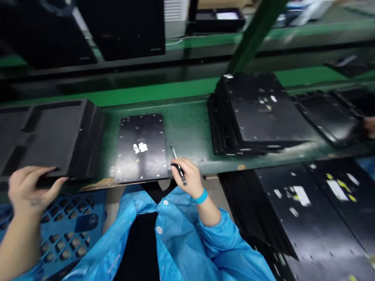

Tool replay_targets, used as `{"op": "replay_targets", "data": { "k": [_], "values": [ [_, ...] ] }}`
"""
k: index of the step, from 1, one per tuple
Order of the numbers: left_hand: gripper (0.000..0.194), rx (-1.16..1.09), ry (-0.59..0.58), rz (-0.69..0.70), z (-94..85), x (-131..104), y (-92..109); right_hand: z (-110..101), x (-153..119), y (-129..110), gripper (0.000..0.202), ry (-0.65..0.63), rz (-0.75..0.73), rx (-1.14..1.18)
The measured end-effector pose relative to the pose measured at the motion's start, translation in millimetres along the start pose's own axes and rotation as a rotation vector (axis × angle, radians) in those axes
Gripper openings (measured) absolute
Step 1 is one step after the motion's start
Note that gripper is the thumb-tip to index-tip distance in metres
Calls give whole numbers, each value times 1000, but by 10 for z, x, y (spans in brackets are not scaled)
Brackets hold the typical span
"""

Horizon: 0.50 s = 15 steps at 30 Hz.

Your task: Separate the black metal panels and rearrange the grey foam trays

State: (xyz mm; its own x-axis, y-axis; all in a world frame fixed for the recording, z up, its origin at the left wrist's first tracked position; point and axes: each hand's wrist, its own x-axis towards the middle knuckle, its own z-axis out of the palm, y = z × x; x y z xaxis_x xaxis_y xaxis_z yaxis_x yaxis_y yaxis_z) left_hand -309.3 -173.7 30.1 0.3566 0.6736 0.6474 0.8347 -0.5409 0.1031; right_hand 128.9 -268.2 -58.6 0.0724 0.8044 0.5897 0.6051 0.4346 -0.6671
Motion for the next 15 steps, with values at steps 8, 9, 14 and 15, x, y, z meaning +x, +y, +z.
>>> {"op": "replay_targets", "data": {
  "k": [8, 9, 14, 15],
  "values": [
    [41, -159, 251, 49, 335, 425, 995, 63, 18, 100, 22, 86, 327, 351],
    [33, -297, 41, 77, 477, 611, 1191, 86, 33, 130, 26, 127, 399, 455],
    [76, -241, -564, 231, 1690, 1605, 1861, 27, 120, 267, 49, 266, 581, 805],
    [74, -154, -531, 123, 1949, 1739, 1928, -18, 122, 276, 50, 270, 591, 848]
  ]
}}
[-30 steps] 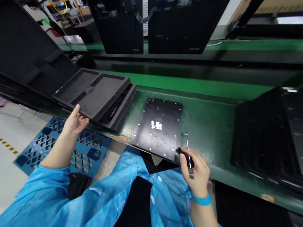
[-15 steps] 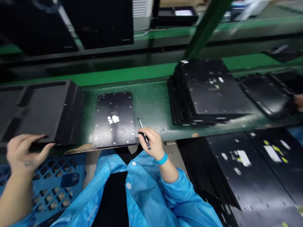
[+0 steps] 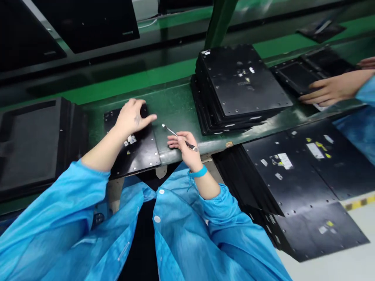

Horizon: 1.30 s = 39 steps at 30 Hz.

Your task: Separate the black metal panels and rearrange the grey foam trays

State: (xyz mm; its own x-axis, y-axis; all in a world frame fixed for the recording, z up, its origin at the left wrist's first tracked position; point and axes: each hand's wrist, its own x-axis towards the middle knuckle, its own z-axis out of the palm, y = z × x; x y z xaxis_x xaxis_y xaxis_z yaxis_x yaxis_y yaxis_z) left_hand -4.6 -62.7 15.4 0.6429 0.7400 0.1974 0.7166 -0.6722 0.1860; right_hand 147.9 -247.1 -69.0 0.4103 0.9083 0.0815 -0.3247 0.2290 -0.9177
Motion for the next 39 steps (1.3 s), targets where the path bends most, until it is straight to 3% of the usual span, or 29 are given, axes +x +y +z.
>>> {"op": "replay_targets", "data": {
  "k": [3, 6, 10, 15, 25, 32, 39],
  "values": [
    [57, 71, 94, -202, 384, 472, -43, -78, -14, -82, 49, -3, 10, 91],
    [41, 18, 129, -221, 527, 591, -150, -80, 2, -98, 50, 5, 16, 106],
    [36, -144, 125, -119, 474, 602, -279, -9, 115, -85, 56, -67, 83, 72],
    [35, -293, 227, -61, 421, 634, -331, 31, 181, -121, 53, -190, 65, 8],
    [32, -270, 199, -54, 355, 603, -271, 23, 224, -77, 52, -232, 106, 58],
    [31, -268, 182, -30, 463, 627, -300, 130, 237, 3, 57, -168, 94, -119],
    [30, -267, 204, -27, 421, 632, -324, 67, 257, -35, 55, -174, 128, 66]
  ]
}}
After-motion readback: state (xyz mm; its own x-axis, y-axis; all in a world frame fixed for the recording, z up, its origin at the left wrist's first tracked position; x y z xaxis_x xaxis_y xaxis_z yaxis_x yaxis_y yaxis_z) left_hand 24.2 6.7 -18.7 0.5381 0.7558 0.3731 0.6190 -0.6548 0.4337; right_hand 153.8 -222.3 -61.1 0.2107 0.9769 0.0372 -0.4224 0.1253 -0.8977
